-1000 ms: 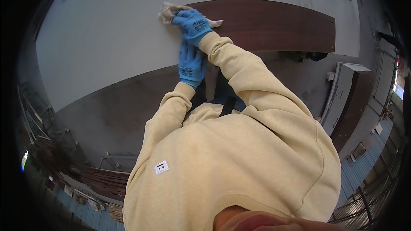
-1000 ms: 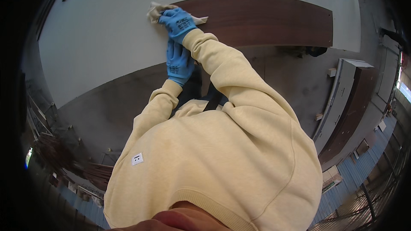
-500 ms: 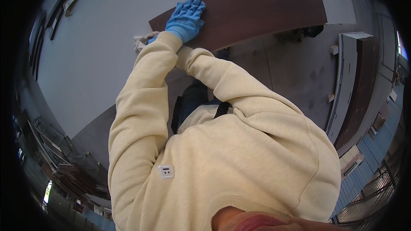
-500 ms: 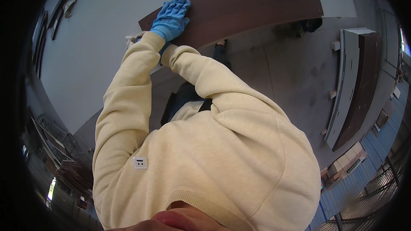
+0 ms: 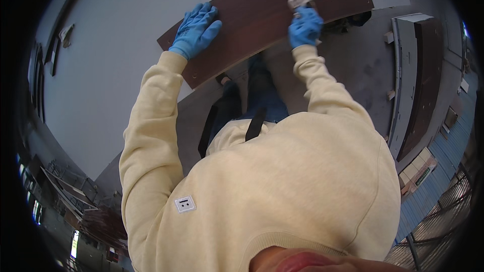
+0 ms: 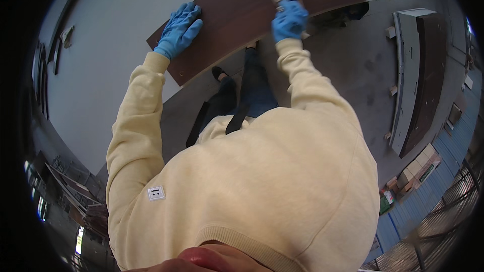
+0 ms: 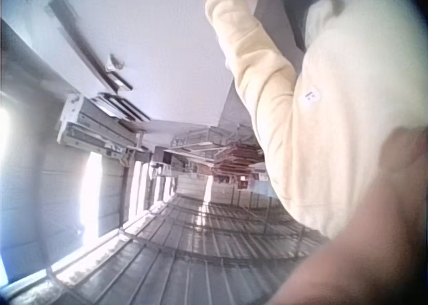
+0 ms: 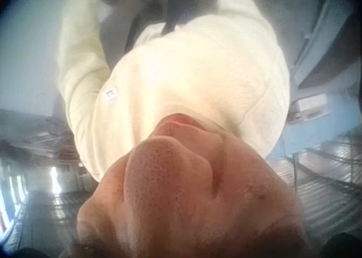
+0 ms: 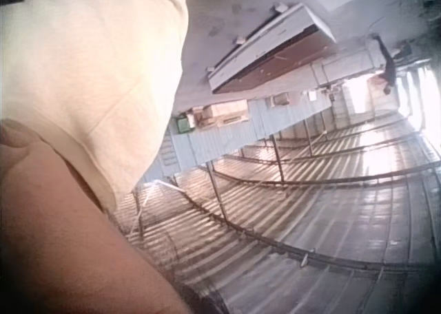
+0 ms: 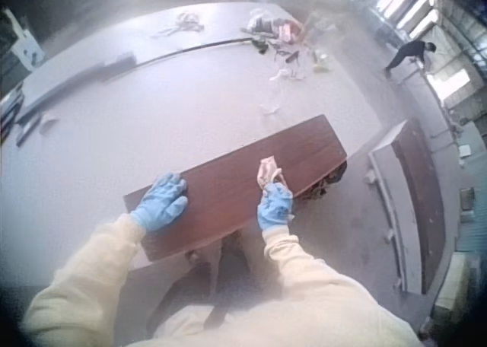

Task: The person picks up brown wood panels from a stack, wipes each panel with a cloth, and places them back on the stack. The person also removes eyeglasses briefly during the task.

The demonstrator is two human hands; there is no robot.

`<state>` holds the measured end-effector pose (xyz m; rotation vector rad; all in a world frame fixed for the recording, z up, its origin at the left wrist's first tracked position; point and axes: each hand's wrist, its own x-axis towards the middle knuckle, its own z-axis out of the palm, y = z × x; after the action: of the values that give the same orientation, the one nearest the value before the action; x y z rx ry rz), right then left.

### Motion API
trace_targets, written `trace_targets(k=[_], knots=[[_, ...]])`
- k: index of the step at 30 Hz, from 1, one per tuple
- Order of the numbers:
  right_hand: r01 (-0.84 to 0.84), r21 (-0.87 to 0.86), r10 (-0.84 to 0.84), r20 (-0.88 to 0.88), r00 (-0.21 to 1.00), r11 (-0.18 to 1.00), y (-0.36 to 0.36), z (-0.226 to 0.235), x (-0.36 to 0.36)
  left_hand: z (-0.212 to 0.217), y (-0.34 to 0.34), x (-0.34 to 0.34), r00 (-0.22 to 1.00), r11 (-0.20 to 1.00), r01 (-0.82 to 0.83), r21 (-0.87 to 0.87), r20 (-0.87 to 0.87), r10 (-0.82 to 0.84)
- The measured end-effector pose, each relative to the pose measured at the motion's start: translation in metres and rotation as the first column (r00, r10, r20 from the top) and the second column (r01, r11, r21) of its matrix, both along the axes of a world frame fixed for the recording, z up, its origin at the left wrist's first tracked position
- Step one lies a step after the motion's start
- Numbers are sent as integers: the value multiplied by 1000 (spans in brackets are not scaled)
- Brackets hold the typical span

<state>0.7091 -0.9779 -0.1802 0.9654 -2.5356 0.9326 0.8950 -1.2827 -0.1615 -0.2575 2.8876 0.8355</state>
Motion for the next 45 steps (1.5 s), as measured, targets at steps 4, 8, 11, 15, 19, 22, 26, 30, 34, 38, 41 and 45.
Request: trace_targets(k=[4, 8, 11, 15, 19, 22, 26, 30, 34, 38, 41, 45], knots=[[-588, 128, 569, 157, 807, 799, -90, -8, 186, -9, -22, 1, 996, 932, -46, 359, -50, 69], [-807, 13, 799, 131, 586, 590, -119, -3, 199, -17, -19, 9, 984, 976, -24, 216, -169, 62], [-626, -48, 626, 137, 768, 779, -75, 4, 117, -11, 5, 6, 961, 997, -27, -79, -276, 4], [-197, -11, 196, 177, 965, 980, 16, 25, -72, -7, 23, 11, 962, 971, -69, -231, -272, 4], [206, 31, -201, -119, 972, 978, 124, 15, -245, -5, 24, 2, 967, 968, -52, -246, -256, -13], [520, 126, -501, -158, 851, 845, 133, -21, -285, -6, 24, 4, 974, 966, -54, -254, -227, -5], [194, 141, -185, -75, 980, 971, 43, -1, -220, -2, 25, 3, 981, 958, -72, -277, -192, 18], [-455, 92, 442, 134, 887, 886, -4, 19, -161, 2, 24, 6, 977, 968, -79, -240, -211, 27], [184, 26, -174, -221, 960, 983, 41, -5, -298, 2, 19, -2, 978, 971, -66, -229, -208, 18], [318, 158, -299, -130, 945, 935, -4, -11, -257, 2, 21, 2, 969, 969, -102, -227, -242, 45], [-27, 90, 30, -37, 999, 996, -57, 3, -174, 4, 27, 6, 952, 950, -160, -269, -295, 77], [-143, 32, 145, -71, 987, 989, -72, 4, -145, 30, 92, 19, 893, 950, -286, -130, -394, 215]])
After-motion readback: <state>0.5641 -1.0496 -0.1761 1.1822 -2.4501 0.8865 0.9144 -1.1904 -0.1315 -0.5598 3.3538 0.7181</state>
